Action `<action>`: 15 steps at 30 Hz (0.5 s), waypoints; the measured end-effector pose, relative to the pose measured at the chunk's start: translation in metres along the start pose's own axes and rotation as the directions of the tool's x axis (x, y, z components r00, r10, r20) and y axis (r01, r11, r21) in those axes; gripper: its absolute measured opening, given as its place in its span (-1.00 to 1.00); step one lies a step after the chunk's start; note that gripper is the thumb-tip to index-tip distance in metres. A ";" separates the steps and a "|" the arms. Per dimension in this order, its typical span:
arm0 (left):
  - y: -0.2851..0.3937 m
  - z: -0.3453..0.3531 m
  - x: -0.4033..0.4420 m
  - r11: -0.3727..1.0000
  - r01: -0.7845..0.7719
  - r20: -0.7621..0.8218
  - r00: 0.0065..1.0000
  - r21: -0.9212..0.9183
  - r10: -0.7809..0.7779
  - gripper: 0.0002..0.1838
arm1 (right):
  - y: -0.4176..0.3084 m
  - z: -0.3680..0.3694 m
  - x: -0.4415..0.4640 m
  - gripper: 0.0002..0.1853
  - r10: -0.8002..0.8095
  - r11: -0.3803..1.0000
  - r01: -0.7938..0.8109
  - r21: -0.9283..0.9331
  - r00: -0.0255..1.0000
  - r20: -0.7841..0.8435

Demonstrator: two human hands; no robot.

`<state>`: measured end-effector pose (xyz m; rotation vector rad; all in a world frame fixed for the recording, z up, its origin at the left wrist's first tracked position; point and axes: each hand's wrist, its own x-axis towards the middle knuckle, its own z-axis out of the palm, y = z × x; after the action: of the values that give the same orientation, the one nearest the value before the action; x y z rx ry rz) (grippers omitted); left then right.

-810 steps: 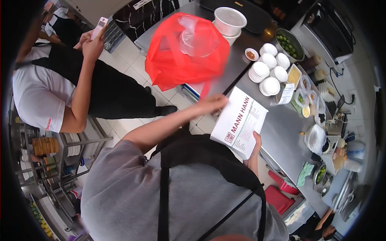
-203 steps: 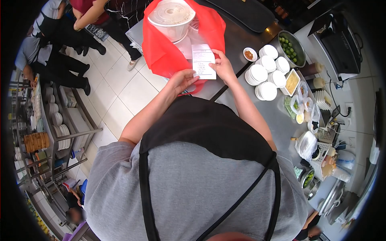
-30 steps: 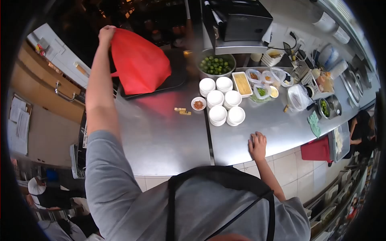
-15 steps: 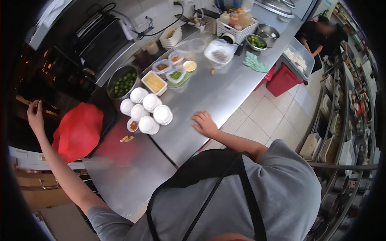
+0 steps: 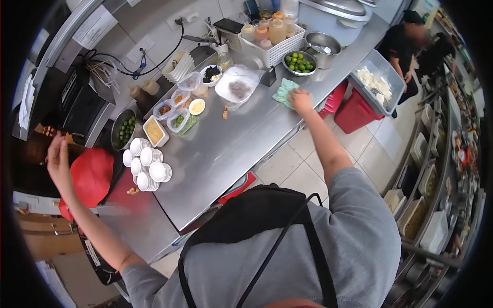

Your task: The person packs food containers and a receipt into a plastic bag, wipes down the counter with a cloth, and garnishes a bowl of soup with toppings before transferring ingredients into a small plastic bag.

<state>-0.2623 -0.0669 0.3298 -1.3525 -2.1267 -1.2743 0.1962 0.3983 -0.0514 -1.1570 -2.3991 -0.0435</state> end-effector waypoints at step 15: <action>0.020 0.306 -0.180 0.877 0.477 0.557 0.714 0.055 -0.424 -0.74 | -0.156 0.017 -0.028 -0.34 -0.177 0.928 0.136 0.346 0.980 0.088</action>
<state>-0.0979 0.0833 0.0524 -1.4184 -2.9927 -1.2594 0.0876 0.2817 -0.0516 -0.8269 -2.4703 0.3828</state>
